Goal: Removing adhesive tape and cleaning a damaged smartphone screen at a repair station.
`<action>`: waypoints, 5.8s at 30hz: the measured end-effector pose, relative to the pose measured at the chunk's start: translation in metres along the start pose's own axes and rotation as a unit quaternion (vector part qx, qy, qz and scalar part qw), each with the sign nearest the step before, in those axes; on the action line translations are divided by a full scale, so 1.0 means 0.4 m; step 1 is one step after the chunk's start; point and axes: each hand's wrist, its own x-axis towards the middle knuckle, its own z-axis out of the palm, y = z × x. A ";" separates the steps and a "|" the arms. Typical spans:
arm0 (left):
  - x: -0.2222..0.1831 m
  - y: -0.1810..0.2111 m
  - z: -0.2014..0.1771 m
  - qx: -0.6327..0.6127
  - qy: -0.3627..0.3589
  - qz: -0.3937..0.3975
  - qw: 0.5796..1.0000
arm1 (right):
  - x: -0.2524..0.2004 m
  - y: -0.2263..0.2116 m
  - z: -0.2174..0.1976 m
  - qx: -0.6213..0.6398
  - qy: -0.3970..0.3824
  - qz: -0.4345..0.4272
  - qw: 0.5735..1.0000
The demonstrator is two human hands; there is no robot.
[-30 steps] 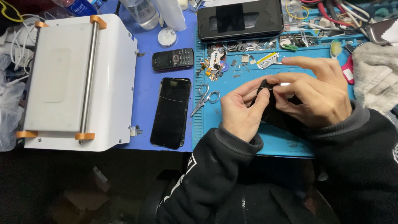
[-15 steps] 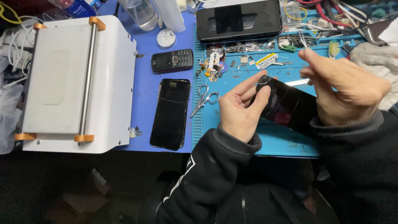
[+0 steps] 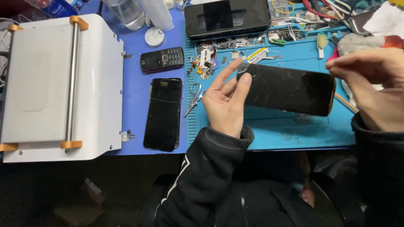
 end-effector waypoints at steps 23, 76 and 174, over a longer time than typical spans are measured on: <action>-0.024 0.084 -0.040 -0.044 0.018 0.095 0.994 | 0.025 0.026 0.055 -0.237 -0.093 -0.198 0.947; 0.008 0.071 -0.004 -0.149 0.009 -0.023 0.988 | 0.098 -0.038 0.083 0.233 -0.020 0.012 0.972; -0.073 0.176 0.030 0.009 -0.305 0.013 0.952 | -0.118 -0.004 0.088 0.317 -0.065 0.084 0.943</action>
